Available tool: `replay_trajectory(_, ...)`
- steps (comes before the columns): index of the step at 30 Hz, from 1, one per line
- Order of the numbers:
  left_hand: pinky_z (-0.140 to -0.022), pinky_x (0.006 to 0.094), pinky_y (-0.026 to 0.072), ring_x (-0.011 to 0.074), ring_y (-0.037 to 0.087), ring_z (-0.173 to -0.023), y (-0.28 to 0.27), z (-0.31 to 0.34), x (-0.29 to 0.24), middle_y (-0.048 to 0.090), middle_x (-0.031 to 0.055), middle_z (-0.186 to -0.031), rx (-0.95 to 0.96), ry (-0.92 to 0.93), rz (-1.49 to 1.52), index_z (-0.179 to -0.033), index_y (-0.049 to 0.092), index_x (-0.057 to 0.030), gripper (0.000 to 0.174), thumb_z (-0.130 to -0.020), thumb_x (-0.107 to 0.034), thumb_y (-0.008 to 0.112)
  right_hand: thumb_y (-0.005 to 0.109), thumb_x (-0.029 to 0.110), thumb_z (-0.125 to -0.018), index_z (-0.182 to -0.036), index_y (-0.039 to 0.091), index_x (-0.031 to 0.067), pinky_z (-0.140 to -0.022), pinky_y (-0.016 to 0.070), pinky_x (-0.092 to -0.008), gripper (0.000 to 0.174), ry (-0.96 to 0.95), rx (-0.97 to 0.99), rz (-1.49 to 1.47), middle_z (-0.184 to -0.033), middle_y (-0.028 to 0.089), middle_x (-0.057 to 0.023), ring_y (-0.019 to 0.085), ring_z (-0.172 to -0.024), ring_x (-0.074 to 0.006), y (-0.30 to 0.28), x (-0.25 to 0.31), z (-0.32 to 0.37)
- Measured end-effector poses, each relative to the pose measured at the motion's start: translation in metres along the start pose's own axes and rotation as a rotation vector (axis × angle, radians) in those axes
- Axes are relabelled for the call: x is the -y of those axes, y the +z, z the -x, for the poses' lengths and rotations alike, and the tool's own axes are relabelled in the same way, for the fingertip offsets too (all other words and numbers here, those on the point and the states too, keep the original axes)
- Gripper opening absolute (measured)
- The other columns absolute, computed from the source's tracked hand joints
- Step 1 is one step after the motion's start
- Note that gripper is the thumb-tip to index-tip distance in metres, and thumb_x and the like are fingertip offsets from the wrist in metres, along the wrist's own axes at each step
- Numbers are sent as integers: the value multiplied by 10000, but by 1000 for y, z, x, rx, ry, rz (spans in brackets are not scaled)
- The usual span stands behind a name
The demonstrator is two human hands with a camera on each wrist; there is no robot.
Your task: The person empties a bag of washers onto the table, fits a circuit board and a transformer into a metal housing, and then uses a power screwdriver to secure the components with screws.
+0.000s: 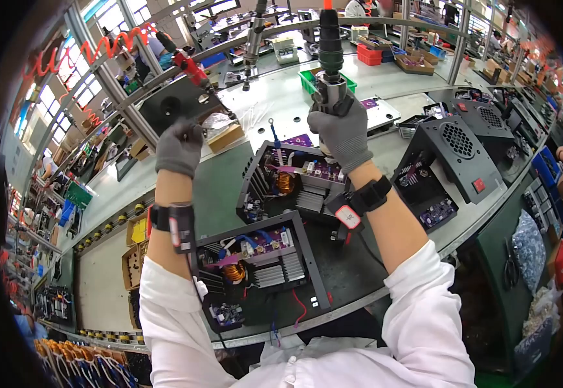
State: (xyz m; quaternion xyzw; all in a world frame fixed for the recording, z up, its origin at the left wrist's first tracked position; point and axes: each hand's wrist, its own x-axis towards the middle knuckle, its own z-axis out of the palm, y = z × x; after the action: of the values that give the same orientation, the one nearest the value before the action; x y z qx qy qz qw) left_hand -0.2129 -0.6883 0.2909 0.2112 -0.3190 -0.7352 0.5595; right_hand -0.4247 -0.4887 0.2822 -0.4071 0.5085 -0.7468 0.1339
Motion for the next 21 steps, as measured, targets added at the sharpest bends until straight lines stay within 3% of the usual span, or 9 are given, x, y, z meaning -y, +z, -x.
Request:
replay_trajectory(2,-573,225,493,175,593,-729,-7,29,-9,590,88,-813,-205,-131,126,-1034,581,58,227,-815,97,534,620,-20,-685,-872,589,6,-528,466,-240,192,41,44,-82,-693,607,-22,566,-568,-97,2,7,-2)
replay_trajectory(3,-575,209,486,165,575,-687,-6,50,-5,588,104,-875,-177,-158,88,-1059,541,100,240,-820,85,534,620,-20,-685,-872,589,6,-528,466,-240,192,35,52,-89,-693,607,-22,566,-568,-97,1,10,-3)
replay_trajectory(4,-543,187,465,144,566,-675,-33,51,9,592,111,-914,104,-236,74,-1074,546,90,238,-839,48,546,615,-26,-683,-876,594,7,-522,461,-237,197,31,45,-85,-695,610,-26,567,-568,-99,0,13,-6)
replay_trajectory(5,-463,181,421,104,544,-622,-15,84,6,597,92,-884,82,-443,155,-1050,572,48,192,-864,11,546,610,-32,-682,-880,599,8,-516,456,-234,203,24,37,-79,-696,613,-31,569,-568,-101,1,15,-8)
replay_trajectory(7,-361,164,293,45,461,-526,1,128,23,575,2,-766,153,-406,-138,-990,594,-43,203,-927,-235,574,598,-45,-677,-867,599,13,-507,449,-222,199,-51,-26,-305,-754,624,-46,573,-577,-104,5,43,9)
replay_trajectory(11,-407,180,294,54,414,-505,9,160,43,534,-25,-726,336,-596,-225,-1022,597,-62,327,-949,-374,533,588,47,-740,-1012,575,-17,-635,502,-288,279,-269,-72,-285,-846,608,-73,599,-708,-170,5,72,53)
replay_trajectory(13,-415,175,291,52,408,-522,11,166,41,516,-33,-720,375,-646,-141,-1026,597,-61,340,-955,-384,518,555,68,-749,-1061,552,6,-749,491,-355,319,-135,48,-659,-908,586,-101,589,-803,-192,6,92,78)
replay_trajectory(15,-424,170,289,49,401,-538,13,169,39,498,-41,-714,410,-696,-62,-1030,597,-60,353,-961,-394,504,569,37,-666,-1109,522,62,-651,464,-337,447,-310,-65,-709,-924,585,-104,553,-720,-178,19,93,91)
replay_trajectory(21,-426,157,298,41,418,-563,13,179,32,504,-44,-731,448,-712,48,-1054,573,-57,330,-973,-366,491,567,52,-686,-1092,539,76,-669,445,-320,407,-393,-210,-738,-935,588,-100,547,-717,-165,34,81,113)
